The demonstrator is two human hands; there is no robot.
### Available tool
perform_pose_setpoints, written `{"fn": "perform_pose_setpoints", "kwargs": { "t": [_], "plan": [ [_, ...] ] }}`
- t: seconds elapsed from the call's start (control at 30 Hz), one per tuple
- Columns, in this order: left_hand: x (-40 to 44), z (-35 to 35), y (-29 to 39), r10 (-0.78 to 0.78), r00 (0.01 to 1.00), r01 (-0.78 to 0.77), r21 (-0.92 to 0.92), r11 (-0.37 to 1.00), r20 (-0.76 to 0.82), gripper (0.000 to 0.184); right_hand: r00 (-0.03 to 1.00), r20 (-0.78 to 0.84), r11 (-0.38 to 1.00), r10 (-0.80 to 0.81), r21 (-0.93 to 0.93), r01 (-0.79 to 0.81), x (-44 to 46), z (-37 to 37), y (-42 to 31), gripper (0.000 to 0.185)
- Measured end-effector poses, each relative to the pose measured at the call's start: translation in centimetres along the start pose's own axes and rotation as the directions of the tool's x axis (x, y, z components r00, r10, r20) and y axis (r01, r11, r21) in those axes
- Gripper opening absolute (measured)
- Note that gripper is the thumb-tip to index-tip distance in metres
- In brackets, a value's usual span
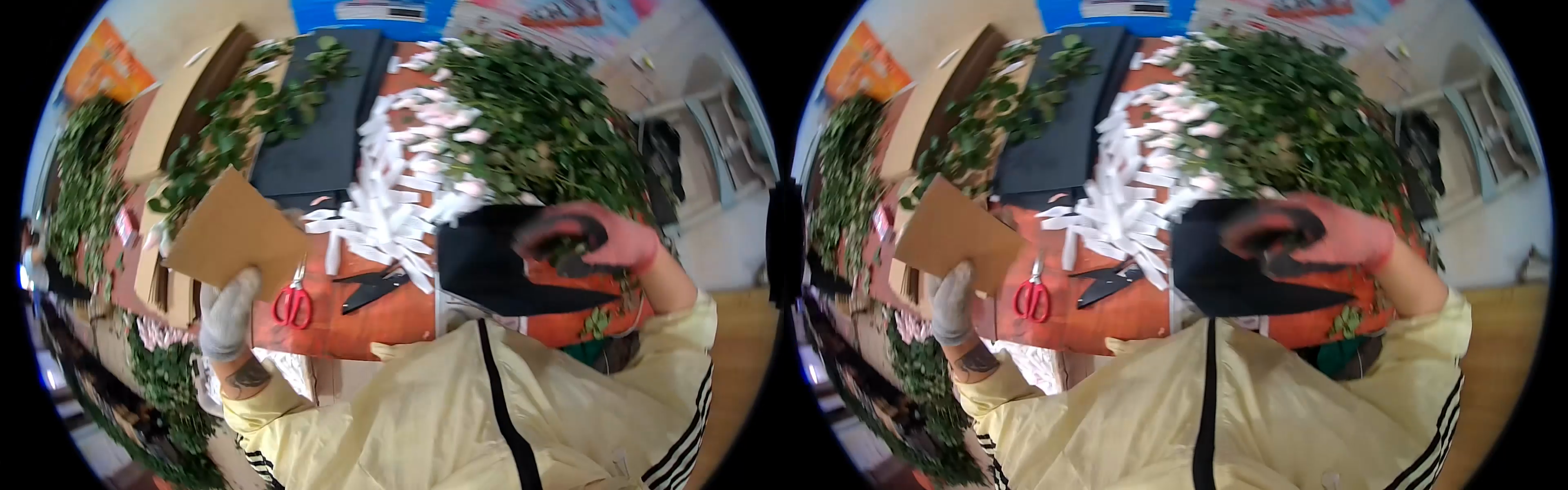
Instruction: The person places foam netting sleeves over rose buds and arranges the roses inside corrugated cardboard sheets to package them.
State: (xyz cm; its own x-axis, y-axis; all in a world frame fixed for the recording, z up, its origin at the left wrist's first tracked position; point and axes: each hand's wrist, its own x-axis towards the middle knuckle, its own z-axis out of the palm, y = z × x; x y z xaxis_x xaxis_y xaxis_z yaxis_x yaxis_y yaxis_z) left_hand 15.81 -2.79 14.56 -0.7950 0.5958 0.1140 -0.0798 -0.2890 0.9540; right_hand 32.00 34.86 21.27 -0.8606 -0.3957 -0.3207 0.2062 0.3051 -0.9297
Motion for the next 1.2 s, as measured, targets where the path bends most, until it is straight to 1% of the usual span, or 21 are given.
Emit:
{"fn": "perform_pose_setpoints", "kwargs": {
  "t": [0.03, 0.07, 0.1, 0.13, 0.17, 0.23, 0.27, 0.33, 0.37, 0.4, 0.43, 0.5, 0.57, 0.7, 0.8, 0.87, 0.93, 1.07, 1.13, 1.17, 1.2],
  "plan": [
    [0.3, 1.4, -0.7, 0.021, 0.988, -0.017, -0.023, 1.0, 0.153, 0.048, 0.997, -0.071, 0.998, 0.035, -0.052, -0.039, 0.5, 0.6, -1.6, 0.057],
    [1.4, 4.3, -1.1, 0.146, 0.952, -0.204, 0.202, 0.958, 0.269, 0.036, 0.99, -0.143, 0.996, 0.007, -0.085, -0.019, 1.2, 1.3, -3.2, 0.058],
    [2.8, 7.7, -1.5, 0.231, 0.909, -0.24, -0.016, 0.971, 0.347, 0.027, 0.982, -0.163, 0.984, -0.093, -0.162, 0.066, 1.7, 1.5, -3.8, 0.06],
    [3.9, 9.9, -0.6, 0.111, 0.892, -0.21, 0.184, 0.96, 0.439, 0.027, 0.981, -0.163, 0.983, -0.108, -0.162, 0.081, 2.0, 1.7, -3.0, 0.06],
    [5.2, 11.7, -1.0, 0.162, 0.84, -0.346, 0.281, 0.895, 0.517, 0.035, 0.915, -0.256, 0.908, -0.312, -0.365, 0.208, 2.1, 2.0, -1.6, 0.06],
    [6.0, 13.5, -1.3, 0.085, 0.805, -0.383, 0.405, 0.83, 0.587, 0.042, 0.779, -0.115, 0.345, -0.616, -0.929, 0.135, 0.5, 1.3, -1.1, 0.069],
    [6.3, 14.2, -1.6, 0.009, 0.767, -0.431, 0.505, 0.748, 0.641, 0.048, 0.776, -0.098, 0.409, -0.623, -0.887, 0.216, -1.0, 0.0, -1.0, 0.069],
    [5.0, 12.3, -3.0, 0.108, 0.744, -0.588, 0.569, 0.575, 0.659, 0.061, 0.778, -0.121, 0.585, -0.616, -0.731, 0.35, -5.4, -2.9, 0.7, 0.068],
    [3.9, 11.1, -3.4, -0.193, 0.829, -0.271, 0.679, 0.682, 0.525, 0.066, 0.802, -0.222, 0.769, -0.555, -0.505, 0.392, -8.0, -4.2, 2.4, 0.066],
    [2.7, 10.5, -4.2, -0.491, 0.791, 0.073, 0.74, 0.669, 0.366, 0.071, 0.823, -0.302, 0.877, -0.481, -0.171, 0.45, -10.4, -5.2, 4.8, 0.064],
    [1.2, 10.2, -6.6, -0.562, 0.749, 0.179, 0.708, 0.683, 0.352, 0.072, 0.852, -0.339, 0.848, -0.399, 0.218, 0.484, -12.2, -5.4, 7.8, 0.063],
    [-0.4, 10.4, -11.3, -0.643, 0.685, 0.288, 0.683, 0.671, 0.343, 0.073, 0.947, -0.223, 0.712, -0.229, 0.625, 0.32, -13.1, -5.1, 13.3, 0.061],
    [-0.9, 11.9, -14.6, -0.621, 0.702, 0.383, 0.55, 0.742, 0.348, 0.072, 0.999, 0.048, 0.761, 0.0, 0.648, -0.031, -12.5, -4.9, 14.7, 0.066],
    [-0.6, 12.2, -20.2, -0.421, 0.767, 0.191, 0.453, 0.871, 0.485, 0.062, 0.974, 0.009, 0.764, -0.228, 0.621, 0.173, -7.7, -3.3, 12.2, 0.043],
    [-0.7, 12.9, -21.6, -0.52, 0.654, 0.206, 0.533, 0.821, 0.549, 0.048, 0.975, 0.102, 0.782, 0.199, 0.583, -0.22, -7.2, -3.5, 11.6, 0.033],
    [-1.7, 12.8, -22.9, -0.519, 0.684, 0.234, 0.519, 0.822, 0.513, 0.04, 0.938, 0.118, 0.7, 0.326, 0.637, -0.323, -5.9, -3.4, 12.3, 0.036],
    [-2.0, 13.2, -22.3, -0.622, 0.64, 0.485, 0.39, 0.783, 0.451, 0.04, 0.933, 0.115, 0.658, 0.341, 0.679, -0.324, -4.9, -2.6, 14.8, 0.028],
    [-3.0, 13.7, -20.6, -0.622, 0.616, 0.416, 0.472, 0.778, 0.483, 0.036, 0.9, 0.143, 0.704, 0.413, 0.577, -0.415, -2.5, -0.7, 18.4, 0.018],
    [-4.5, 13.0, -22.7, -0.517, 0.72, 0.307, 0.457, 0.835, 0.462, 0.036, 0.879, 0.13, 0.695, 0.458, 0.564, -0.446, -1.1, 0.4, 22.4, 0.018],
    [-4.4, 13.1, -23.0, -0.4, 0.785, 0.055, 0.591, 0.805, 0.473, 0.035, 0.88, 0.043, 0.742, 0.474, 0.518, -0.425, -0.4, 1.2, 23.3, 0.023],
    [-4.6, 13.0, -23.4, -0.402, 0.784, 0.056, 0.591, 0.805, 0.473, 0.035, 0.877, -0.046, 0.787, 0.479, 0.466, -0.405, 0.5, 1.9, 24.1, 0.028]
  ]
}}
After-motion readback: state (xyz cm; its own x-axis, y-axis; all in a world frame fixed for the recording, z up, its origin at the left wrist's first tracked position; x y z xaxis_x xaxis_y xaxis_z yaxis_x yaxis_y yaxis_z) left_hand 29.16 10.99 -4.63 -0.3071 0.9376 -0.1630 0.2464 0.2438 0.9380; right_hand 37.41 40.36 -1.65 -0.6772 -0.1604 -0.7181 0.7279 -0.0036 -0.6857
